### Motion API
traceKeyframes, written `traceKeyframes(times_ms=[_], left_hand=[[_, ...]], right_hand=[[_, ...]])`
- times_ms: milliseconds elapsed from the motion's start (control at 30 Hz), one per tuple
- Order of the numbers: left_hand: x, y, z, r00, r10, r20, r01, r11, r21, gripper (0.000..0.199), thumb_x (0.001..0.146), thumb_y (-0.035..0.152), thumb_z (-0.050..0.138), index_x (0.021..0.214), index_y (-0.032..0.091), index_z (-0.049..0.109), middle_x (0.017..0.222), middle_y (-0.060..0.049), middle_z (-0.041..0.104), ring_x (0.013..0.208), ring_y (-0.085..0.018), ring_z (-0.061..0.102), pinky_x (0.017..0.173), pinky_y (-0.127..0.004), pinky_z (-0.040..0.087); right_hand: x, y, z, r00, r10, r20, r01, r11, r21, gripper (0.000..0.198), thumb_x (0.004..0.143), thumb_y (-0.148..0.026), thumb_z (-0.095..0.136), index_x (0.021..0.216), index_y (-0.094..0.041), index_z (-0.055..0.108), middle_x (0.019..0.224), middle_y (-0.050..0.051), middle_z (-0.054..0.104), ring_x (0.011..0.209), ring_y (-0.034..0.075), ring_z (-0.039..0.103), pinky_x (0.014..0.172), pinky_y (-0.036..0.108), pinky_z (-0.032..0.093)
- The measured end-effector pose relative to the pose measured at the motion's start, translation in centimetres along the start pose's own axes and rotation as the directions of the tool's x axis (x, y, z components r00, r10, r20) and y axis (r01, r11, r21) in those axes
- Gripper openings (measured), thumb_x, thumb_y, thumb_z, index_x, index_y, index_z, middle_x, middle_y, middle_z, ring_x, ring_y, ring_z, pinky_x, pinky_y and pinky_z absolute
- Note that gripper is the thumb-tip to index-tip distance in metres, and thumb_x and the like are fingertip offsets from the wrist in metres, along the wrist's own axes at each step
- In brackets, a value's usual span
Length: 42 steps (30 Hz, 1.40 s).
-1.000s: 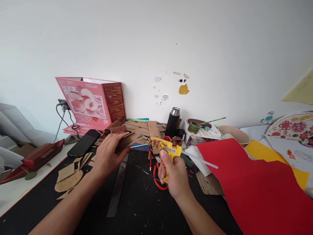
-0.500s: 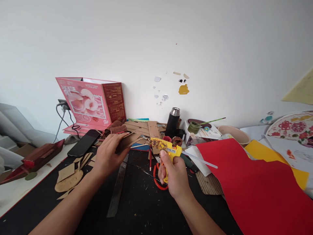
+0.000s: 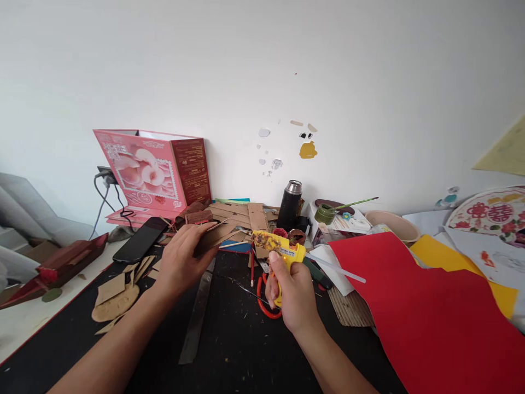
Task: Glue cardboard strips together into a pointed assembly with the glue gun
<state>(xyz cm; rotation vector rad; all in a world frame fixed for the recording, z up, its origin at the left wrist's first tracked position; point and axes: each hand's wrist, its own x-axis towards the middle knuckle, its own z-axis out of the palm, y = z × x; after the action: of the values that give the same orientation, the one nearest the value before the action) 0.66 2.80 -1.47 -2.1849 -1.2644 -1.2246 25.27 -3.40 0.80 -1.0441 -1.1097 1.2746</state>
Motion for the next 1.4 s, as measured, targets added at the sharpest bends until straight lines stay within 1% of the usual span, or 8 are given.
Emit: traceKeyframes(times_ms=[200,567,800,1000,1200,1400], left_hand=[[0.1,0.06,-0.1,1.0,-0.019,0.004,0.019,1.0,-0.012,0.037,0.102,0.031,0.065,0.138,0.024,0.062,0.124,-0.011,0.079,0.111,-0.031,0.073,0.097,-0.044,0.058],[0.14,0.17,-0.25,1.0,0.015,-0.013,-0.015,1.0,-0.002,0.037,0.101,0.026,0.067,0.138,0.023,0.061,0.124,-0.011,0.079,0.111,-0.03,0.072,0.098,-0.042,0.058],[0.06,0.09,-0.17,1.0,0.016,-0.01,-0.016,1.0,0.002,0.036,0.102,0.028,0.066,0.137,0.022,0.061,0.123,-0.011,0.079,0.11,-0.03,0.072,0.098,-0.042,0.058],[0.13,0.16,-0.21,0.999,0.031,-0.016,-0.031,0.999,0.007,0.036,0.102,0.027,0.067,0.138,0.021,0.061,0.124,-0.011,0.079,0.11,-0.029,0.072,0.098,-0.041,0.058],[0.09,0.09,-0.23,1.0,0.016,-0.016,-0.016,1.0,0.001,0.036,0.102,0.028,0.067,0.137,0.022,0.061,0.125,-0.011,0.079,0.111,-0.03,0.072,0.099,-0.043,0.058],[0.08,-0.02,-0.19,1.0,0.015,-0.015,-0.015,1.0,0.002,0.036,0.102,0.028,0.067,0.137,0.021,0.062,0.125,-0.012,0.079,0.112,-0.03,0.072,0.099,-0.042,0.058]], right_hand=[[-0.13,-0.16,0.1,1.0,0.006,-0.003,-0.006,1.0,0.004,0.08,0.079,-0.089,0.07,0.04,-0.025,0.044,0.036,-0.002,0.039,0.031,0.01,0.043,0.036,0.024,0.032],[-0.1,-0.15,0.12,1.0,0.01,-0.001,-0.01,1.0,-0.002,0.081,0.078,-0.092,0.069,0.039,-0.025,0.044,0.035,-0.002,0.039,0.031,0.01,0.042,0.037,0.025,0.031],[-0.05,-0.15,0.12,1.0,0.024,-0.014,-0.024,1.0,-0.004,0.082,0.074,-0.094,0.07,0.039,-0.025,0.044,0.035,-0.002,0.038,0.031,0.01,0.042,0.037,0.024,0.032],[-0.03,-0.04,0.13,1.0,0.023,-0.014,-0.023,1.0,0.001,0.082,0.073,-0.094,0.07,0.039,-0.025,0.044,0.035,-0.002,0.039,0.031,0.01,0.042,0.036,0.024,0.032],[-0.08,-0.04,0.2,0.999,0.029,-0.017,-0.029,0.999,0.028,0.082,0.072,-0.094,0.072,0.039,-0.025,0.043,0.036,-0.003,0.038,0.031,0.009,0.042,0.036,0.024,0.031],[-0.07,-0.08,0.16,1.0,0.025,-0.016,-0.025,1.0,0.008,0.082,0.074,-0.094,0.071,0.039,-0.025,0.044,0.036,-0.003,0.038,0.031,0.01,0.042,0.037,0.025,0.032]])
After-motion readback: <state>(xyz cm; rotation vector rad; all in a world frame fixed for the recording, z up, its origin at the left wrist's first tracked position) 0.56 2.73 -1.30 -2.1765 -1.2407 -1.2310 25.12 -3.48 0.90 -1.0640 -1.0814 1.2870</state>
